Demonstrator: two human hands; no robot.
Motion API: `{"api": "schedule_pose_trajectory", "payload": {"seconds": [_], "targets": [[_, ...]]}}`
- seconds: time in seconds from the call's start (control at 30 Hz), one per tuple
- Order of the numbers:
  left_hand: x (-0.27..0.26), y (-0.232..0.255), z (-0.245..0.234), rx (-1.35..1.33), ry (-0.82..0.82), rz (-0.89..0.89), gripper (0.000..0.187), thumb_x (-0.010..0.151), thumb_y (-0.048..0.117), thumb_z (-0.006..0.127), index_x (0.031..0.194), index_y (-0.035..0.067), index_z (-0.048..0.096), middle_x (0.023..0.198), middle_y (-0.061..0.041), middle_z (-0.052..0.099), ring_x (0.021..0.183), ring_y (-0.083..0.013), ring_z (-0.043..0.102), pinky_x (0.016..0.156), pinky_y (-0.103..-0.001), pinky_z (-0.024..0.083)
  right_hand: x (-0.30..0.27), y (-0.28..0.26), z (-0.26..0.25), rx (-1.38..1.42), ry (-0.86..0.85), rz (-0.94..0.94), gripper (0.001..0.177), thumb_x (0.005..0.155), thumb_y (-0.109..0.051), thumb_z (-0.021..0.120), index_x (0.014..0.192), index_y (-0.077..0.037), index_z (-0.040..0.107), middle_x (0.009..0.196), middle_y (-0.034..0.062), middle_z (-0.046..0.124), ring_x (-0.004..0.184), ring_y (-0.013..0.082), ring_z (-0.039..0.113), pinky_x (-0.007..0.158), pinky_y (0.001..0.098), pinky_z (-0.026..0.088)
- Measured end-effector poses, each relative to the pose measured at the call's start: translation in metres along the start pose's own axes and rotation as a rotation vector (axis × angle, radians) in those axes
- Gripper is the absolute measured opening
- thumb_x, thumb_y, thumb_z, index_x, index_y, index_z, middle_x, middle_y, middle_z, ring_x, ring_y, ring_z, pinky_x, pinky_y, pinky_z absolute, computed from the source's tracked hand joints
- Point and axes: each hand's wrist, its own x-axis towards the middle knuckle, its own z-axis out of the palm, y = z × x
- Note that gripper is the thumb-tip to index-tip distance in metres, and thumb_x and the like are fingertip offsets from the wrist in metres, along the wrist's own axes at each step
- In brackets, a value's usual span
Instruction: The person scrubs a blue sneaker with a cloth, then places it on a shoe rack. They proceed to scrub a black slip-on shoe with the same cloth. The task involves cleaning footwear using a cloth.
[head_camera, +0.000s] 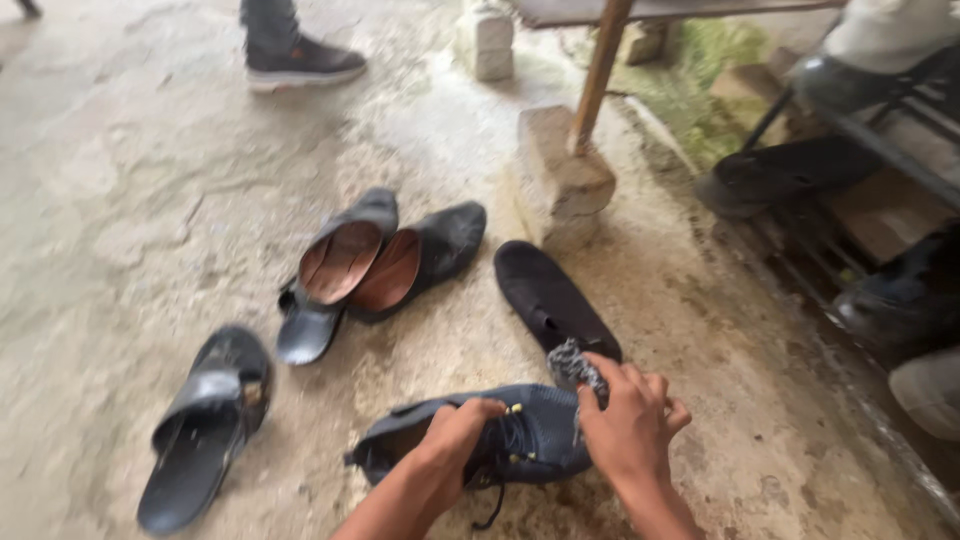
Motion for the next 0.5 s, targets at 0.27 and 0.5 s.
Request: {"api": "schedule_pose_trajectory", "payload": {"seconds": [0.27,0.5], "targets": [[-0.004,-0.007,-0.003,0.017,0.169,-0.025,0.036,0.089,0.02,0.064,0.119,0.001,0.056,0.106,-0.014,0.063,0.098,-0.0242,0.06,0.081,-0.042,0.049,-0.031,-0.038,0.042,-0.024,-0.223,-0.338,0.045,0.089,-0.02,0.067,0.129,-0.041,0.067,0.113,-0.0016,0.066,0.118,0.0181,0.052,0.108,0.0524,0.029],[-0.015,-0.006,-0.028,0.245,0.058,-0.157,0.033,0.104,0.023,0.056,0.133,0.01,0.047,0.126,-0.01,0.046,0.116,-0.0221,0.04,0.101,-0.044,0.035,-0.027,0.006,0.04,-0.322,0.108,-0.091,0.041,0.085,-0.009,0.065,0.108,-0.04,0.077,0.121,-0.0037,0.066,0.117,0.0211,0.052,0.106,0.0571,0.028]]}}
